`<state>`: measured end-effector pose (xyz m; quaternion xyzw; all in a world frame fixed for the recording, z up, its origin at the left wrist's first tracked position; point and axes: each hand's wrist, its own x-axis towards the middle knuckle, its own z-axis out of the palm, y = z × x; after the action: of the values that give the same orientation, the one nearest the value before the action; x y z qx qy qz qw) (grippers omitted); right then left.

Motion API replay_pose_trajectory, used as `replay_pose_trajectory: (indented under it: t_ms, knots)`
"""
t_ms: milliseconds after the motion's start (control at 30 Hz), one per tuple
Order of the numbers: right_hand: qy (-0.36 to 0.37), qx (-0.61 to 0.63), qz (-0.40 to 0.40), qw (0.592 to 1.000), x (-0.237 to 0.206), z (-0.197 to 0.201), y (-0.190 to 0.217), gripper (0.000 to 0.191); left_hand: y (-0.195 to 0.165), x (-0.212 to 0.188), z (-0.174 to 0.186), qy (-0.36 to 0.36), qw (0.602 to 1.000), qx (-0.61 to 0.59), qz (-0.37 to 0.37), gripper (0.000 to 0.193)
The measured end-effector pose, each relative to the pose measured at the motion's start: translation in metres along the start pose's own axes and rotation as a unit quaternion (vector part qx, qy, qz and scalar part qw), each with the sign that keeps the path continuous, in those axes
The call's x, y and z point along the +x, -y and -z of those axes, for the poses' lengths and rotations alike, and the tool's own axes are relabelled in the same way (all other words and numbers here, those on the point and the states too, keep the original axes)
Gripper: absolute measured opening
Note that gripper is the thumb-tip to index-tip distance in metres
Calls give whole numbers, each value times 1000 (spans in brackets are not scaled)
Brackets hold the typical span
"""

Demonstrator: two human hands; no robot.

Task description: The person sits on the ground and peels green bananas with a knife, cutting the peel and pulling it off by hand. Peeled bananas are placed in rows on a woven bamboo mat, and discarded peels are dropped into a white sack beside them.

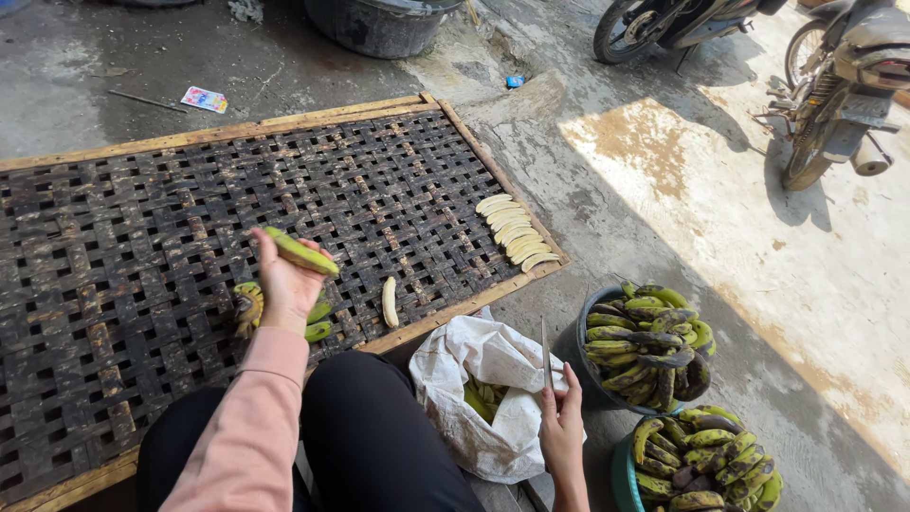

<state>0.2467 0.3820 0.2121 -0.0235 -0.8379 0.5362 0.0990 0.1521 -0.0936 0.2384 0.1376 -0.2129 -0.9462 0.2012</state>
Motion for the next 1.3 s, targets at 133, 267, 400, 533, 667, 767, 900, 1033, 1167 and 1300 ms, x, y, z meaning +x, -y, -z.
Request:
replay_pose_trajectory:
  t_ms: [133, 267, 400, 533, 667, 767, 900, 1033, 1167, 1300]
  knots:
    - [58, 155, -11, 986, 6, 4, 56, 62, 67, -63, -102, 182, 891, 415, 4, 48]
    - [120, 228, 35, 966, 9, 6, 100, 62, 139, -138, -146, 284, 588, 703, -281, 40]
    - [107, 149, 79, 980, 6, 7, 115, 61, 167, -168, -138, 339, 505, 662, -438, 38]
    - [70, 21, 130, 989, -1, 2, 111, 58, 176, -170, -119, 370, 475, 651, -462, 27]
    - [53, 4, 124, 991, -3, -5, 109, 55, 176, -171, -109, 368, 471, 655, -462, 29]
    - [67, 16, 119, 990, -4, -7, 111, 57, 173, -171, -107, 364, 487, 653, -452, 34]
    - [84, 35, 127, 988, -6, -5, 111, 57, 169, -173, -106, 354, 504, 646, -451, 33]
    - [87, 43, 120, 988, -4, -11, 109, 52, 166, -175, -105, 357, 494, 636, -473, 35]
    - [82, 248, 26, 965, 2, -23, 112, 37, 160, -177, -107, 383, 453, 623, -509, 35]
    - [129, 337, -95, 928, 10, -17, 112, 38, 156, -174, -107, 412, 517, 606, -442, 33]
